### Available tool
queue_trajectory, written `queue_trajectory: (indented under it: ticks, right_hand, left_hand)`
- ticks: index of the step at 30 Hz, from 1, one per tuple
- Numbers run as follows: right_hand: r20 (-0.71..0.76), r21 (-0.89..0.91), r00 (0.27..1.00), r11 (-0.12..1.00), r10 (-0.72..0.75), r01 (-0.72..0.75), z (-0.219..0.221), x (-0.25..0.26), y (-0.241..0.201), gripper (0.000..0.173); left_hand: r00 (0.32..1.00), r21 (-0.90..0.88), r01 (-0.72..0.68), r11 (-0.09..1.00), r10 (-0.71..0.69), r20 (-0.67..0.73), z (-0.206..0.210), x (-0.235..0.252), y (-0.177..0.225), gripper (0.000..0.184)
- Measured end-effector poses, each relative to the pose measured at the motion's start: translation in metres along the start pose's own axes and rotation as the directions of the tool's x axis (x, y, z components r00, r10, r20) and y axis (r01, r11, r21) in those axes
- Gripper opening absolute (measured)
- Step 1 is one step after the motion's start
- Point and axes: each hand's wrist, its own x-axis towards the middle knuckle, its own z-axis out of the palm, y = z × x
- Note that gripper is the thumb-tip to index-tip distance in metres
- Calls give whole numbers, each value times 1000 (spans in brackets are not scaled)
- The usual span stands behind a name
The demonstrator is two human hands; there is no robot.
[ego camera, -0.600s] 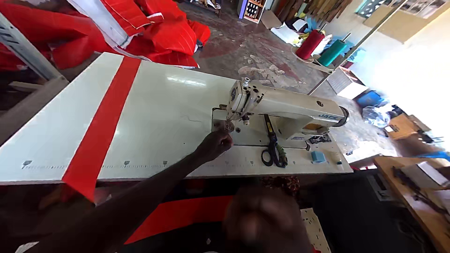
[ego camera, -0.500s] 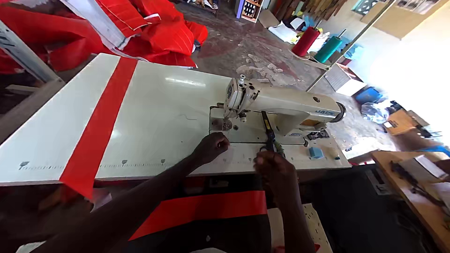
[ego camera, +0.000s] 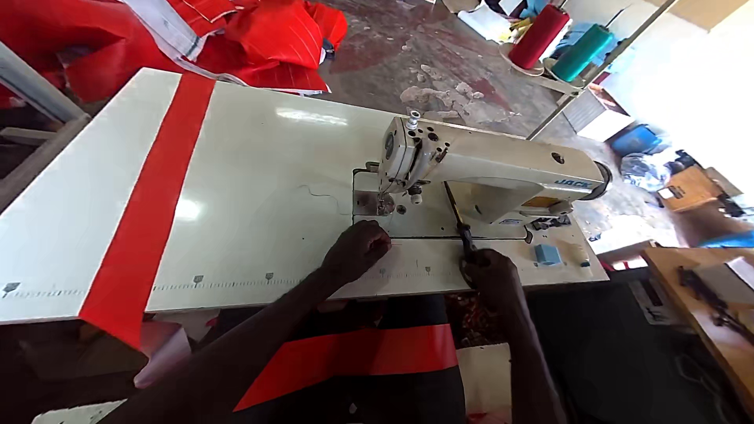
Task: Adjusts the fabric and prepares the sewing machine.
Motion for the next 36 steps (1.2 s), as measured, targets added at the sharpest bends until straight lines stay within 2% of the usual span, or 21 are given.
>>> queue_trajectory:
  ticks: [4,6,8,10,12,14,16,23,28,32,36]
  right_hand:
    - [308,320,951,938,28,-131,-10,-41,21,26]
    - [400,524,916,819,4,-233,-6,-65,39,37]
    - [466,682,880,672,-93,-290,7,-88,62,48]
    - [494,757,832,596,-253,-268,23,-107,78,54]
    - [527,768,773,588,-353,-255,36,-120,82,61]
    - [559,752,728,611,-397,-245,43,-126,76,64]
    - [576,747,713,612,-400,-260,48,-129,65,63]
    - [539,785,761,544,-360,-298,69,-127,44,57]
    - [492,731,844,628,-213,-268,65,-135,31,53]
    - [360,679,931,701,-61,-217,51,-130,22,47]
    - [201,413,978,901,47,-129,23,-88,17,44]
  left_hand:
    - [999,-28,-1,1000,-1,-47,2,-4,-1,15]
    - [996,-34,-1,999,-2,-86,3,-3,-2,16]
    - [994,-51,14,999,-20,-105,2,-4,-1,16]
    - [992,-71,33,997,-41,-117,1,-5,-1,16]
    - [990,-84,36,996,-47,-136,2,-5,-1,16]
    - [988,-96,32,995,-46,-146,2,-5,-1,16]
    - [989,-103,24,994,-39,-141,2,-5,-1,16]
    - [994,-91,25,996,-35,-108,0,-5,0,14]
    - [993,-89,0,996,-10,-118,1,-5,-1,15]
    - [993,-91,5,996,-16,-120,1,-5,-3,14]
    - [994,-76,16,997,-24,-107,2,-4,-2,15]
